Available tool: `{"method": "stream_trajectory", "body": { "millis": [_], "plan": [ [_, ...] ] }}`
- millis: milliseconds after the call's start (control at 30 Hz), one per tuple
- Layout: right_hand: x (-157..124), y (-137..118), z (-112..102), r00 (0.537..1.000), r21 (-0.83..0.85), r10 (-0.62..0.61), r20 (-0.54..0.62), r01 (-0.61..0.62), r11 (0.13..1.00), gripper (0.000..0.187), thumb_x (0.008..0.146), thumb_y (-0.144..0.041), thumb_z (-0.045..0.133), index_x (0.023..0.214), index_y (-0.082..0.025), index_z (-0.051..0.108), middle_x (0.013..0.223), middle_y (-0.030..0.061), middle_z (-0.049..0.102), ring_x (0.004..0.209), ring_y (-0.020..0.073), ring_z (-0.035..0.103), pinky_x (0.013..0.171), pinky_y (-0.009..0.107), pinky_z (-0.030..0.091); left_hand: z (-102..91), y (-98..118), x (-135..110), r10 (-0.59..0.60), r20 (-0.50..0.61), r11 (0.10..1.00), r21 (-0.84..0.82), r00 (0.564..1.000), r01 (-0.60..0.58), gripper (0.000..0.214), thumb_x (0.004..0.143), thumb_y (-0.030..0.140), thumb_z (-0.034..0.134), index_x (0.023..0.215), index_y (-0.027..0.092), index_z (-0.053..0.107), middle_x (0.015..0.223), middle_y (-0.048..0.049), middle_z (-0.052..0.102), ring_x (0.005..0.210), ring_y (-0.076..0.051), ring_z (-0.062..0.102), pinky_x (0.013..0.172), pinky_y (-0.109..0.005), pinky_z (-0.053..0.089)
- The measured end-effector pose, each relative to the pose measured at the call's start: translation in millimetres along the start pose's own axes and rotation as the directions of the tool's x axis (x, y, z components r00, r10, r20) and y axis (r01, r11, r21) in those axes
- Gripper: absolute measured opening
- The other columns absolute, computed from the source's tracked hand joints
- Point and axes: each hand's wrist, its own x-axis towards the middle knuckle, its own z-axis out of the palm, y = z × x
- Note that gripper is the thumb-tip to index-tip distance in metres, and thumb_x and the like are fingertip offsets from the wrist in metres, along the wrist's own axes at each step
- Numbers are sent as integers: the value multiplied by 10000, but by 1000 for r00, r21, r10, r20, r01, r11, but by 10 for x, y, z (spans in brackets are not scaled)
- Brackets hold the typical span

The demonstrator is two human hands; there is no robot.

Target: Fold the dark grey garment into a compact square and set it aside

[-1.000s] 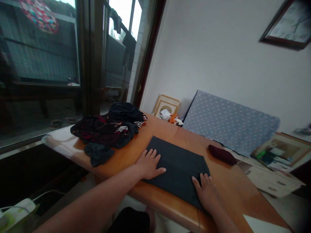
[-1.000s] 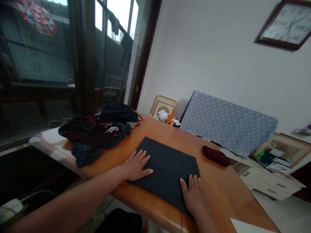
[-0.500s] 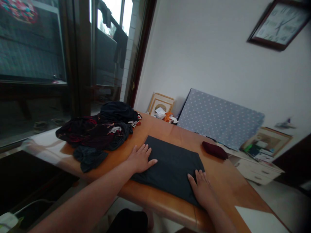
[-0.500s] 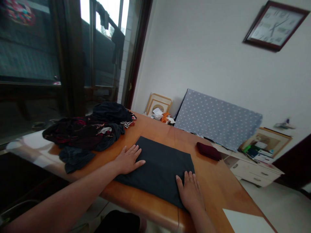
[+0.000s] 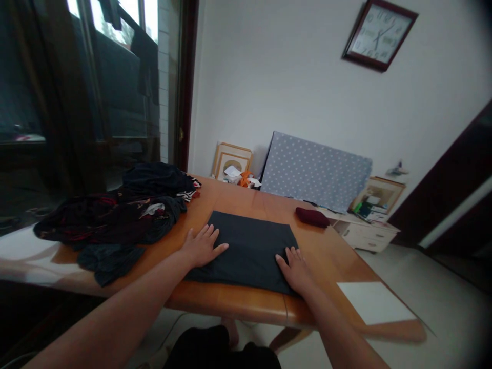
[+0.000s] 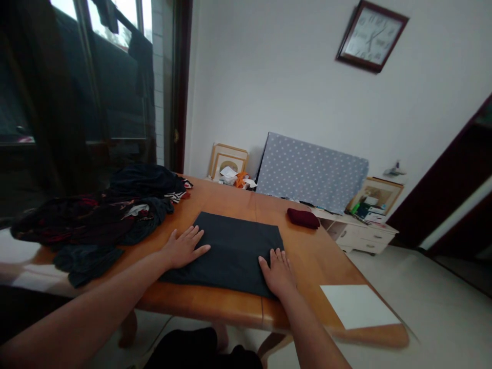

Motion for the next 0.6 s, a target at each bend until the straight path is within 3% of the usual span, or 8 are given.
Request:
{"method": "stream_trajectory", "body": {
  "millis": [200,333,600],
  "plan": [
    [114,10,-218,999,34,-26,-36,27,999,781,971,-616,245,1530,-76,318,1596,159,268,1499,273,169,1207,429,115,-87,61,143,35,-33,998,49,999,-33,856,909,748,171,1475,163,437,1572,-183,341,1485,-348,212,1132,-675,91],
    [244,-90,-275,993,9,-73,-97,74,997,809,971,-630,207,1552,-68,250,1624,154,178,1511,270,99,1212,424,87,-27,123,224,100,-44,994,45,994,-98,825,931,715,160,1496,167,406,1600,-152,289,1497,-305,200,1166,-602,122],
    [363,22,-116,995,30,-56,81,53,998,892,933,-714,200,1552,-73,251,1629,160,149,1513,297,53,1207,473,82,68,62,229,78,12,997,19,997,-78,831,905,757,192,1525,230,363,1621,-115,238,1507,-310,161,1162,-605,145]
  ]
}}
